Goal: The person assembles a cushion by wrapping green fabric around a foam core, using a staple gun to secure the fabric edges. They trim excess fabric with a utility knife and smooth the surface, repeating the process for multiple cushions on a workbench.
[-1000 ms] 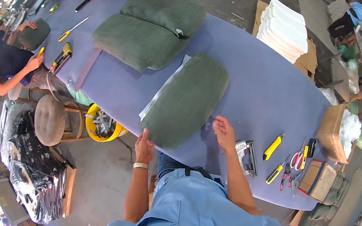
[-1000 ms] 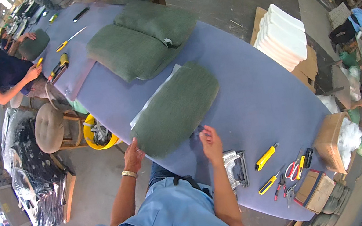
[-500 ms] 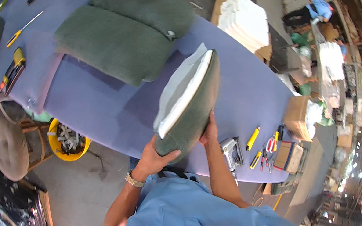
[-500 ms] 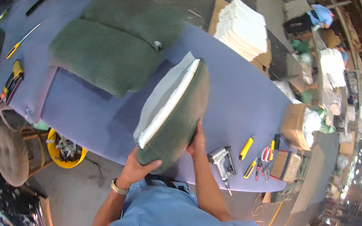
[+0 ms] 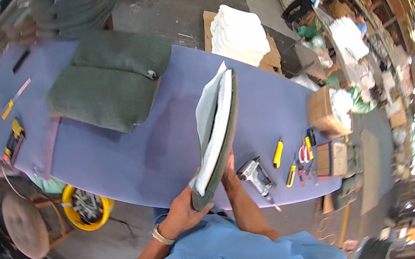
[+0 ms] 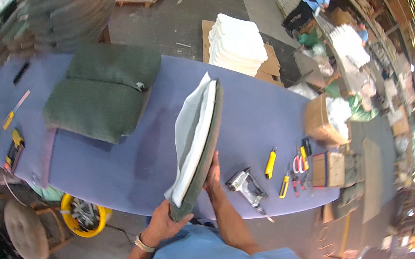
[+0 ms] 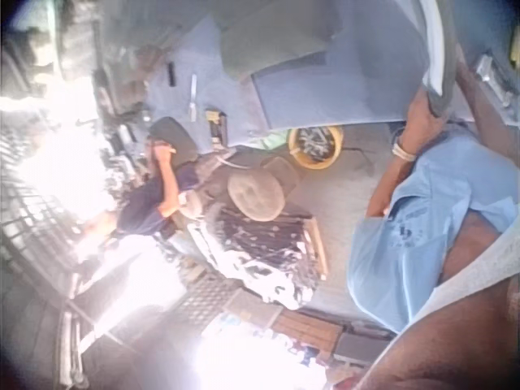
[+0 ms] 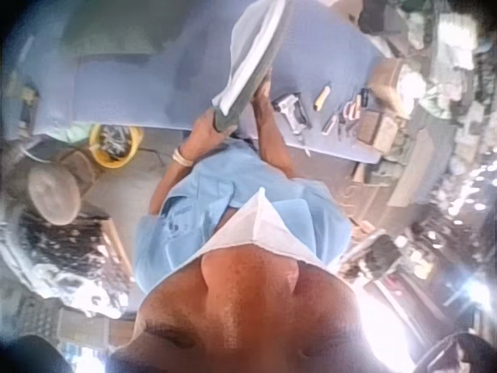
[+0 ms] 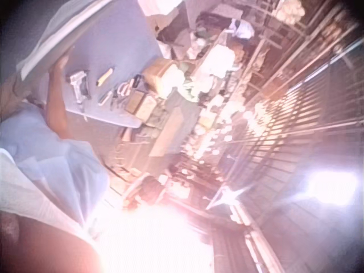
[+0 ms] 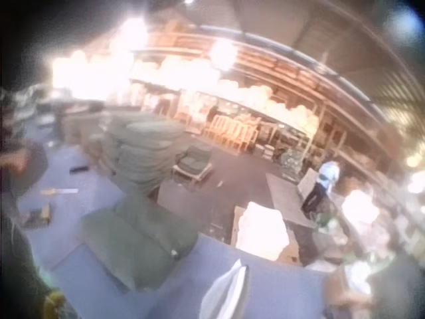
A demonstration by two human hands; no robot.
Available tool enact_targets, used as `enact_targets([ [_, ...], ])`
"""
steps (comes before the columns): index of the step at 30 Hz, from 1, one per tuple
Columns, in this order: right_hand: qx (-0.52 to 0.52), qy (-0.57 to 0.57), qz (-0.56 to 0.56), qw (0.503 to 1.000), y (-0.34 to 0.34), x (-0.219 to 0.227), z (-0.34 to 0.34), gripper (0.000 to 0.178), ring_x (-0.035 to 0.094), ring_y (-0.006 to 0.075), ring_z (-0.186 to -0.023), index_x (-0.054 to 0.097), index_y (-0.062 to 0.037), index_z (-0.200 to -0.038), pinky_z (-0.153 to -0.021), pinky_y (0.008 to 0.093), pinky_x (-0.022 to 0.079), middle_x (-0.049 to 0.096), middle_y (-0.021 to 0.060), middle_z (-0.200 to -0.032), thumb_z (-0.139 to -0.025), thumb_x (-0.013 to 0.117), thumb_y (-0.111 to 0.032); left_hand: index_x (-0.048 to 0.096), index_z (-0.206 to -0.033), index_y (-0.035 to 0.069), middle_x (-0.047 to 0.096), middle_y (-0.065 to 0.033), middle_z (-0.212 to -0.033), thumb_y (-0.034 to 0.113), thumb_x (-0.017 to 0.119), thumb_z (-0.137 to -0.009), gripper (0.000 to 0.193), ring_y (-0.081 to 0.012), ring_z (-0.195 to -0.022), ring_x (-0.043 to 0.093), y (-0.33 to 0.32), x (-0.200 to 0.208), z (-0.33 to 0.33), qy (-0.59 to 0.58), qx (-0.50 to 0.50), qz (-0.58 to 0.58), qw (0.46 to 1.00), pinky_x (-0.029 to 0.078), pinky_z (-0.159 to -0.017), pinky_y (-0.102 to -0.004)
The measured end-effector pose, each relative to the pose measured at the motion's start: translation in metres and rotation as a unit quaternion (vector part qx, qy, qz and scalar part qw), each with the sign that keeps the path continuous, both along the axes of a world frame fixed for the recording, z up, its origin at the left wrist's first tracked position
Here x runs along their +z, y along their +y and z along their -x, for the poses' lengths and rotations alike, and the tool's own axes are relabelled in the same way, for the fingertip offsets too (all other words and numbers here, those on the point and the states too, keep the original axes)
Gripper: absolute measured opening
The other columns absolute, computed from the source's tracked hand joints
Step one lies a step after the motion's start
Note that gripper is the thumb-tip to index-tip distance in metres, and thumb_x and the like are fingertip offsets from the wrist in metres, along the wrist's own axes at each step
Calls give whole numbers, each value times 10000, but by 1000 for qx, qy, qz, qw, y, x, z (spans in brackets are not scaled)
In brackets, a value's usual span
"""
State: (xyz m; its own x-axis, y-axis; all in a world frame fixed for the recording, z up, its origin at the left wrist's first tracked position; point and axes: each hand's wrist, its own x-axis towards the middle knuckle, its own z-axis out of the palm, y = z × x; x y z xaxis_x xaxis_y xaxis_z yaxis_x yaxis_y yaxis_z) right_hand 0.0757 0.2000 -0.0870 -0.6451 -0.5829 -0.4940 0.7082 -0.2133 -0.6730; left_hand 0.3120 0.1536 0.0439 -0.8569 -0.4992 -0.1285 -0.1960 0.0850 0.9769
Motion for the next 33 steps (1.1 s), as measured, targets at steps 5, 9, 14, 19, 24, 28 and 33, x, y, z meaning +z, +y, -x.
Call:
enact_targets([
  [5,-38,47,118,991,-10,37,53,882,535,377,-1335,416,-54,-1555,-1136,512,437,525,183,-1502,-1007,397,-745,333,-1589,-10,514,-273,-1511,207,851,-826,948,-358,-1352,574,1,-13,-14,-33,-72,107,991,459,-1122,-391],
  [9,-68,187,137,970,-12,49,124,820,551,295,-1332,439,-52,-1542,-1134,426,441,514,123,-1533,-1052,325,-700,304,-1600,-43,443,-238,-1592,286,783,-915,899,-328,-1472,448,-13,-4,5,187,19,-50,981,336,-1213,-413],
  [14,-83,379,32,921,-18,79,140,689,589,156,-876,704,35,-1069,-821,330,487,692,62,-949,-1127,321,-535,207,-1634,-24,409,-230,-1609,345,762,-937,964,-317,-1493,403,-41,60,58,276,127,91,948,290,-1232,-430],
  [19,5,454,0,891,-9,79,108,698,542,142,-819,697,14,-944,-752,315,457,627,29,-836,-1130,299,-528,256,-1619,-1,536,-198,-1506,347,802,-899,968,-296,-1358,551,-62,96,81,262,215,71,938,399,-1166,-428],
  [24,-12,398,-86,913,7,88,117,704,546,147,-822,701,15,-972,-763,329,466,626,28,-840,-1125,303,-545,453,-1513,14,619,-161,-1414,363,880,-816,888,-307,-1245,630,-47,103,81,158,122,220,955,454,-1110,-440],
  [28,-97,476,-3,874,-4,163,125,681,576,155,-781,707,7,-995,-736,328,478,665,56,-843,-1130,298,-520,607,-1390,25,683,-151,-1323,351,919,-768,768,-327,-1243,638,-43,107,101,114,84,382,913,442,-1130,-429],
  [33,-104,519,-35,848,-10,197,157,638,550,169,-772,680,29,-947,-737,348,463,648,62,-827,-1140,317,-459,674,-1302,41,716,-124,-1209,299,942,-719,692,-322,-1093,673,-22,106,135,187,173,417,872,501,-1015,-408],
])
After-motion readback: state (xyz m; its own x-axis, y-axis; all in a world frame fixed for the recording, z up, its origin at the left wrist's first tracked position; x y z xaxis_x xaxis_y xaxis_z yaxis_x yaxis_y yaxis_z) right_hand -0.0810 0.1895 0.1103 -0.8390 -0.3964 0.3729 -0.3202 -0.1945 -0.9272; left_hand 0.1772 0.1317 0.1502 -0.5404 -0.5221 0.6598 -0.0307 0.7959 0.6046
